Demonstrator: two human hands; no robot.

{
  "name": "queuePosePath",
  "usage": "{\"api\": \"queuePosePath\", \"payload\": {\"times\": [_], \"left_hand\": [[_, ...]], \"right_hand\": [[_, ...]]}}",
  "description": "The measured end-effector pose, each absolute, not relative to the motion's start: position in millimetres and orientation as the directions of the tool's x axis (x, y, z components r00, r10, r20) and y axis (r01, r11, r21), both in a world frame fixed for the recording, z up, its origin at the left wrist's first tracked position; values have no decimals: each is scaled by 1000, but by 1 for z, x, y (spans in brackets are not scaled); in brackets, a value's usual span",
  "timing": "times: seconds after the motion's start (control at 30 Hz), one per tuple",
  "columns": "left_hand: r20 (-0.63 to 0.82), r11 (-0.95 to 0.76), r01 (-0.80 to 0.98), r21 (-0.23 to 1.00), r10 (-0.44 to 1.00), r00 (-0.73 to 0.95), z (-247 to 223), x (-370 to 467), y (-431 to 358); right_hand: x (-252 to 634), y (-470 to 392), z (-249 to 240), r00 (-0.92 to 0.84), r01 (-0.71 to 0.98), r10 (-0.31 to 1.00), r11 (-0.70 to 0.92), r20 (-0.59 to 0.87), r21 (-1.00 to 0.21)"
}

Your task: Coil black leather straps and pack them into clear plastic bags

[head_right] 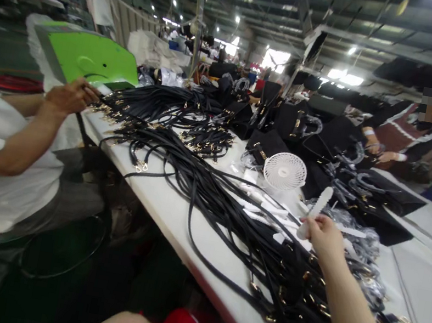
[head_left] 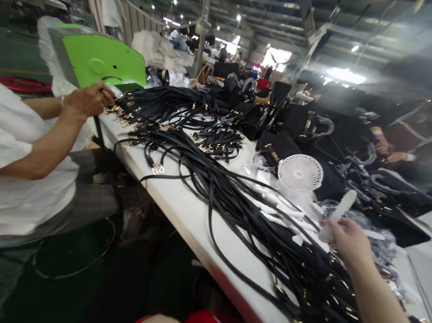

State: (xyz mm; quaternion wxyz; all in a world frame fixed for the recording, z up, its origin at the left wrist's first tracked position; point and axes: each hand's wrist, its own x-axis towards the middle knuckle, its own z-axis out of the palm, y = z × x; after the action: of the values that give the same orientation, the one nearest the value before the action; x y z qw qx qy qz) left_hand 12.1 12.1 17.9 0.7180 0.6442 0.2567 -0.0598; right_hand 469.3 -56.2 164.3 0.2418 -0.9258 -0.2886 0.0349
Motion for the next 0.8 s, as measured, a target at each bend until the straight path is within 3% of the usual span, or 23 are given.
{"api": "queuePosePath", "payload": {"times": [0.07,0.1,0.13,0.2,0.27,0.5,0.8], "left_hand": [[-471,157,444,882,285,835,24,13,8],[-463,116,449,886,278,842,27,14,5],[-436,69,436,897,296,850,30,15,4],[-388,-1,410,912,321,864,36,15,2],[-328,-128,384,914,322,888,42,15,2],[-198,-398,328,857,333,922,51,5,0],[-188,-390,316,865,331,925,45,6,-1]], "right_hand": [[408,-63,160,737,518,676,-581,-18,-627],[373,-68,154,665,378,738,-467,-118,-799],[338,-75,146,592,210,771,-428,-233,-879],[271,-90,126,337,14,795,-539,-504,-842],[220,-104,103,129,5,784,-612,-607,-791],[177,-120,56,-68,205,828,-535,-557,-820],[182,-115,63,-85,380,878,-408,-471,-830]]}}
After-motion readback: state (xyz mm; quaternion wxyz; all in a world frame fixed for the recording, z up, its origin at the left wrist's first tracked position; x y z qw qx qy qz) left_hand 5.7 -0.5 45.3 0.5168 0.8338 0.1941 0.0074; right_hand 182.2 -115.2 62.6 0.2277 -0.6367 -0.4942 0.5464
